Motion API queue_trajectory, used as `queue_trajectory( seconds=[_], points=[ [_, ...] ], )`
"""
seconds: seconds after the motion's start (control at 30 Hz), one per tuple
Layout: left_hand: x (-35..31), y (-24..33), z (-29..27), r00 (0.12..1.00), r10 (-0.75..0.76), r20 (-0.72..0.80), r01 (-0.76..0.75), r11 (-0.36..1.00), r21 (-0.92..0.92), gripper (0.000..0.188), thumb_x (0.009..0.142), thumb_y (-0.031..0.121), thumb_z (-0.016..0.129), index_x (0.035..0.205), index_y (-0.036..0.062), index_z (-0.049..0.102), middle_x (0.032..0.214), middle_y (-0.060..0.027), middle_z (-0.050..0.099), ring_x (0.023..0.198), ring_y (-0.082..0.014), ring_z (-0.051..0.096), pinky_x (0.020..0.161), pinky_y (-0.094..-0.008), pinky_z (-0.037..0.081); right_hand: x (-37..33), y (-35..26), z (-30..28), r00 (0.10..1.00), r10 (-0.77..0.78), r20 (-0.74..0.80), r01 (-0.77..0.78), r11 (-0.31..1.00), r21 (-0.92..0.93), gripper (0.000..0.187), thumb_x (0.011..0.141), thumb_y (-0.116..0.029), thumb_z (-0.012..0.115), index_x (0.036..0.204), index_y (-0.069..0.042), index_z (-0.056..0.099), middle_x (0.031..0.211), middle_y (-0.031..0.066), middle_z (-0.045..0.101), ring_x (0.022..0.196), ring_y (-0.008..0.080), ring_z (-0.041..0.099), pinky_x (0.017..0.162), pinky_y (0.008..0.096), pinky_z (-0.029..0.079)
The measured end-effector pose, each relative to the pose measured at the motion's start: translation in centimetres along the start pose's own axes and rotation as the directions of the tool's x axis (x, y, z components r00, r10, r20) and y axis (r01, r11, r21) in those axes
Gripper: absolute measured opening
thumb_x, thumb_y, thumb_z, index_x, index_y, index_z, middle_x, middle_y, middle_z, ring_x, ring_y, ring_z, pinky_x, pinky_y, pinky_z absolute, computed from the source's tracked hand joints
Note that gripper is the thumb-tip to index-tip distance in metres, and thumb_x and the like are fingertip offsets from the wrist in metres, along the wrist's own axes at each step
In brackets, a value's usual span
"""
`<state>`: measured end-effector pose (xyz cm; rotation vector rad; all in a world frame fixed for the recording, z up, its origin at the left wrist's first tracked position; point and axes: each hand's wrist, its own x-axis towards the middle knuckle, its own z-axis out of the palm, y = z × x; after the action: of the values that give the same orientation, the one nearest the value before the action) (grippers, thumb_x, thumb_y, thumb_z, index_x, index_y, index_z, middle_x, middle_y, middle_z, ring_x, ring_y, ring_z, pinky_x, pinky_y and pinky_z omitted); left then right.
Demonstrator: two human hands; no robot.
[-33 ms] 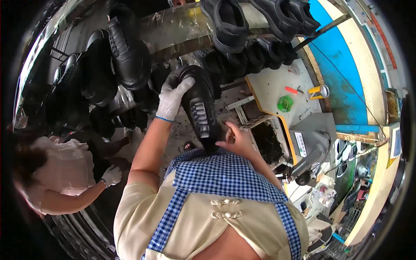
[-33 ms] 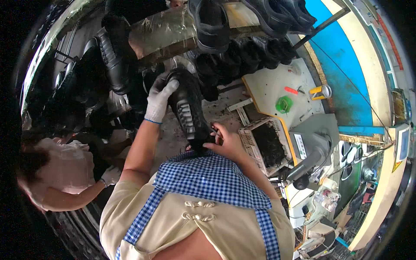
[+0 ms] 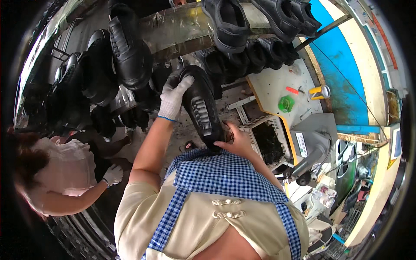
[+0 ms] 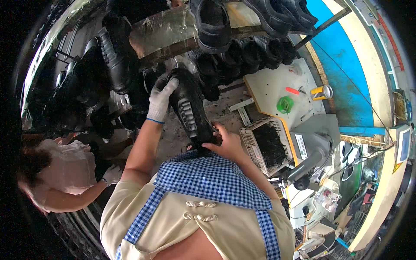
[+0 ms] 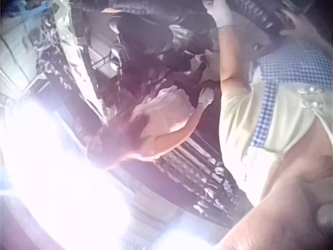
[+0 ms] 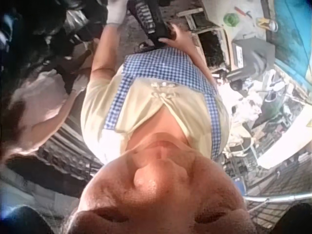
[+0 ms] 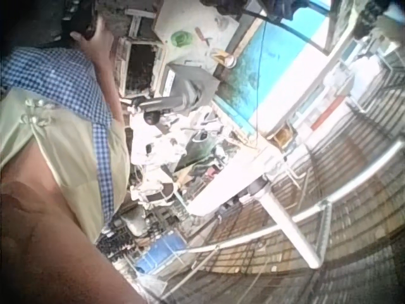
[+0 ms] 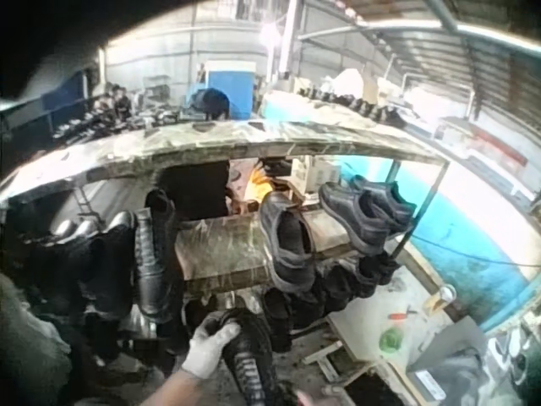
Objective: The person uses a small knife to trim excess material from the edges and soles of black shoes. They pick up shoes from a nearby rack, scrape the surfaces with the blade, and place the shoes back on the rack after finishing each one.
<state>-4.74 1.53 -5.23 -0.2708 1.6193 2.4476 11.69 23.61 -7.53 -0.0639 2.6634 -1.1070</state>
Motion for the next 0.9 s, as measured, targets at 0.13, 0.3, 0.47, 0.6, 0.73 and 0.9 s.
queue_trajectory(
  seconds=[0.13,0.3,0.47,0.6,0.73,0.9],
  points=[
    [-0.4,-1.1,0.4,0.994,-0.023,-0.108,0.025,0.999,0.021,0.049,0.083,0.020,0.078,0.125,0.0003,0.061,0.119,-0.0090,0.064,0.110,-0.0186,0.059,0.095,-0.0320,0.047,1.6,2.8,2.6,0.975,-0.104,-0.198,0.088,0.992,-0.088,0.041,0.089,-0.032,0.067,0.115,-0.002,0.060,0.074,0.0192,0.066,0.070,0.0404,0.066,0.060,0.0456,0.052],
    [2.0,-3.0,-4.5,0.825,0.560,-0.078,-0.340,0.601,0.724,0.057,0.080,0.032,0.080,0.126,0.0056,0.061,0.135,-0.0089,0.055,0.120,-0.0243,0.054,0.103,-0.0344,0.044,5.9,3.4,2.1,0.965,-0.006,-0.263,0.044,0.990,0.137,0.023,0.087,-0.017,0.062,0.075,0.001,0.052,0.063,0.0253,0.055,0.060,0.0437,0.059,0.054,0.0523,0.042],
    [1.7,-2.4,-8.8,0.862,0.450,0.234,-0.176,-0.169,0.970,0.051,0.081,0.039,0.072,0.119,0.0072,0.066,0.131,-0.0123,0.057,0.130,-0.0293,0.047,0.111,-0.0452,0.036,15.6,1.4,2.5,0.923,-0.172,-0.344,0.155,0.985,-0.076,0.018,0.085,-0.017,0.059,0.086,0.001,0.060,0.072,0.0252,0.061,0.070,0.0450,0.061,0.063,0.0543,0.046],
    [2.1,-2.5,-8.7,0.899,0.275,0.340,-0.192,-0.450,0.872,0.038,0.085,0.041,0.063,0.103,0.0088,0.071,0.118,-0.0113,0.064,0.128,-0.0284,0.049,0.113,-0.0557,0.027,23.0,0.7,3.8,0.922,-0.147,-0.358,0.099,0.984,-0.150,0.026,0.091,-0.020,0.057,0.106,-0.002,0.065,0.085,0.0220,0.067,0.083,0.0420,0.064,0.071,0.0485,0.051],
    [2.2,-1.9,-9.7,0.830,0.320,0.457,-0.346,-0.349,0.871,0.026,0.083,0.033,0.066,0.090,0.0081,0.072,0.096,-0.0100,0.070,0.109,-0.0294,0.060,0.107,-0.0494,0.037,22.3,-0.1,4.6,0.931,-0.028,-0.364,0.034,0.999,0.010,0.033,0.092,-0.023,0.061,0.119,-0.005,0.064,0.087,0.0172,0.069,0.084,0.0338,0.068,0.073,0.0398,0.052],
    [-3.2,0.0,-7.4,0.877,0.477,0.059,-0.236,0.319,0.918,0.034,0.088,0.033,0.068,0.096,-0.0005,0.069,0.084,-0.0126,0.068,0.086,-0.0250,0.067,0.089,-0.0379,0.050,14.3,-1.4,4.4,0.963,-0.193,-0.186,0.250,0.898,0.363,0.055,0.087,-0.028,0.074,0.133,-0.005,0.056,0.090,0.0083,0.070,0.078,0.0175,0.066,0.073,0.0298,0.052]
  ],
)
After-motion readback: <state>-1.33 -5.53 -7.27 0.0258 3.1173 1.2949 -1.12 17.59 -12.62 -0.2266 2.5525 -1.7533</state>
